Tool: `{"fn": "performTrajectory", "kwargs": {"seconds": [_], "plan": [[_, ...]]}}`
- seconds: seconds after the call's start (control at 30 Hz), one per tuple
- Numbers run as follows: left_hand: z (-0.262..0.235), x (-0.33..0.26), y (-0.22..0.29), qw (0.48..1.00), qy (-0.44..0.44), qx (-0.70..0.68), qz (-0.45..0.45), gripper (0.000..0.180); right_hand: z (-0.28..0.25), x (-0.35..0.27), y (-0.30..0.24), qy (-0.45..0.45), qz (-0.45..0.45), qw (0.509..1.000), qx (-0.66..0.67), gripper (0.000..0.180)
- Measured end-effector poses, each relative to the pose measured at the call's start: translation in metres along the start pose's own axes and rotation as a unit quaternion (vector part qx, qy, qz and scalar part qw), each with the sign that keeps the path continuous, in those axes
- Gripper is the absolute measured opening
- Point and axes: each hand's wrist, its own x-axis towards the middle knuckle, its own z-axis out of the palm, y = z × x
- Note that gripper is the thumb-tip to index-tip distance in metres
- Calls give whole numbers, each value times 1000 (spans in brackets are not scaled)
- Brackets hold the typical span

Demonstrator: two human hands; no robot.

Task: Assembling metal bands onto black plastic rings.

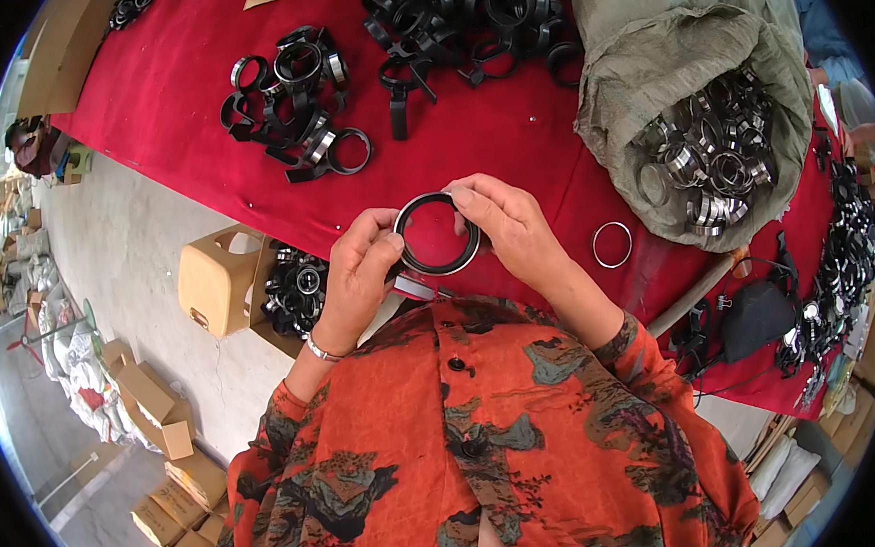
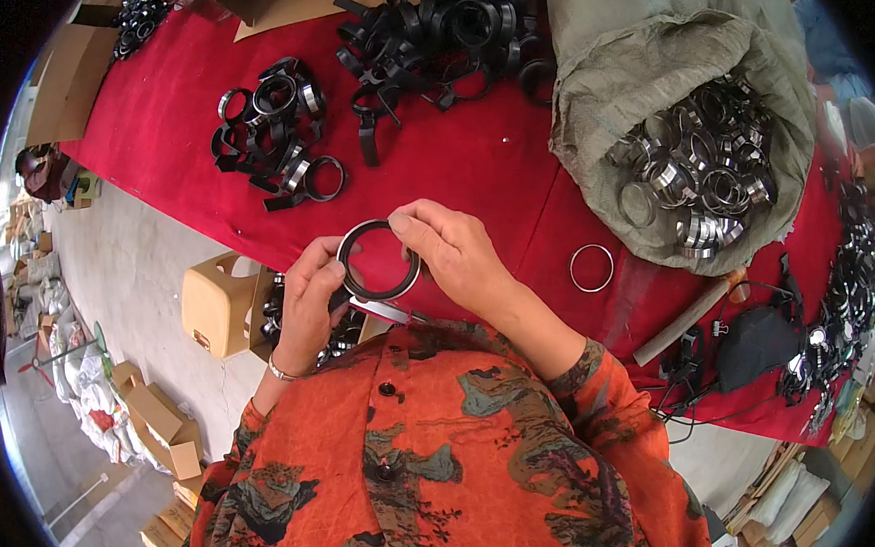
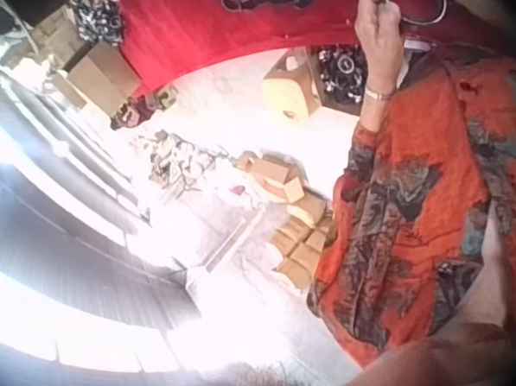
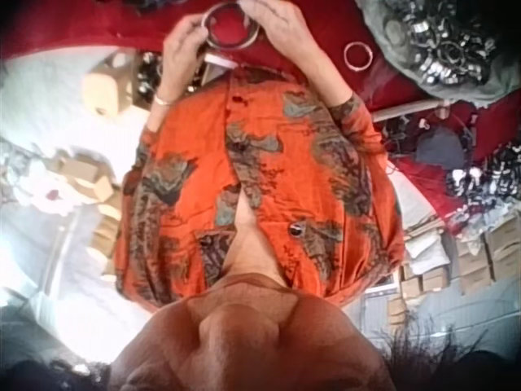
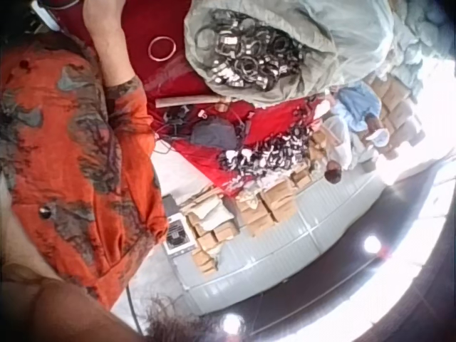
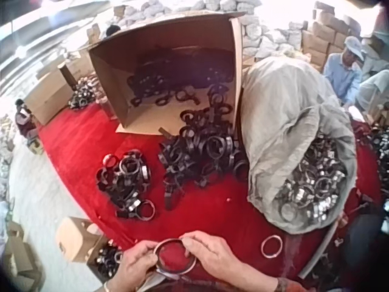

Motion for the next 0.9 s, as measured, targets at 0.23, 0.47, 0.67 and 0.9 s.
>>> {"fn": "performTrajectory", "kwargs": {"seconds": [0.23,0.47,0.67,0.9], "plan": [[5,-4,-5,999,20,9,41,19,8,-6,0,33,-11,999,18,23],[11,-3,5,994,4,9,-105,21,2,-9,7,-5,113,991,65,24],[7,-3,-12,986,-20,153,62,30,5,-11,-6,-35,-21,998,-48,25],[10,-2,-12,968,-5,212,135,30,4,-10,-6,-41,8,993,-112,24]]}}
